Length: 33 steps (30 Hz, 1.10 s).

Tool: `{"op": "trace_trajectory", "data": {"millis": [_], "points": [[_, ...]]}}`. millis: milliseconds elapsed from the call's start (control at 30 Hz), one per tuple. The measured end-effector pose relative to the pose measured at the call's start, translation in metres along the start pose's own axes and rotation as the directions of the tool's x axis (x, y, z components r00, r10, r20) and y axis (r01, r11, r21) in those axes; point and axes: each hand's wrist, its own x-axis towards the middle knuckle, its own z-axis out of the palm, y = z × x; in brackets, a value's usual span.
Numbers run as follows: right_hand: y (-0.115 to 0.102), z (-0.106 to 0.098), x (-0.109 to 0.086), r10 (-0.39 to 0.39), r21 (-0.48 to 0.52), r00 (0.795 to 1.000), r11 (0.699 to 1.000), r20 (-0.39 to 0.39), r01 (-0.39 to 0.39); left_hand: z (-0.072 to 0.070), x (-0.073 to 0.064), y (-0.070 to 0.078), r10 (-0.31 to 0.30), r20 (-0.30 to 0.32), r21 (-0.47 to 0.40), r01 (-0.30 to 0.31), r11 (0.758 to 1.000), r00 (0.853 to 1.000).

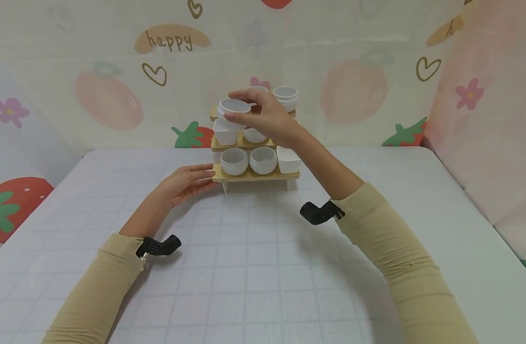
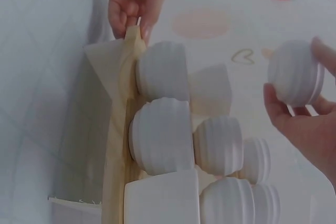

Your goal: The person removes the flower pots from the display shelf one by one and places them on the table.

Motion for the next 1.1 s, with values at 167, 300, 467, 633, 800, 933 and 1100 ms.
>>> {"op": "trace_trajectory", "data": {"millis": [167,300,467,633,800,933,1100], "points": [[0.002,0.000,-0.004,0.008,0.037,1.000,0.999,-0.007,-0.008,-0.001,0.001,-0.001,0.007,0.003,-0.001,-0.007,1.000,1.000],[0.004,0.000,-0.007,0.025,0.057,1.000,0.998,-0.015,-0.024,-0.001,0.000,-0.001,0.021,0.011,-0.001,-0.021,1.000,1.000],[0.005,0.000,-0.011,0.024,0.069,0.999,0.997,-0.021,-0.023,-0.001,0.000,-0.001,0.020,0.010,-0.001,-0.020,1.000,1.000],[0.007,0.002,-0.015,0.047,0.058,0.998,0.997,-0.030,-0.046,0.000,0.001,-0.001,0.014,0.007,-0.001,-0.014,1.000,1.000],[0.007,0.003,-0.019,0.070,0.042,0.997,0.997,-0.034,-0.069,-0.001,0.001,-0.001,0.011,0.007,0.003,-0.011,1.000,1.000],[0.008,0.004,-0.022,0.073,0.044,0.997,0.996,-0.028,-0.072,-0.001,0.001,0.000,0.008,0.009,0.007,-0.008,1.000,1.000],[0.011,0.004,-0.026,0.052,0.067,0.998,0.996,-0.021,-0.050,-0.001,0.001,-0.001,0.010,0.011,0.010,-0.010,1.000,1.000]]}}
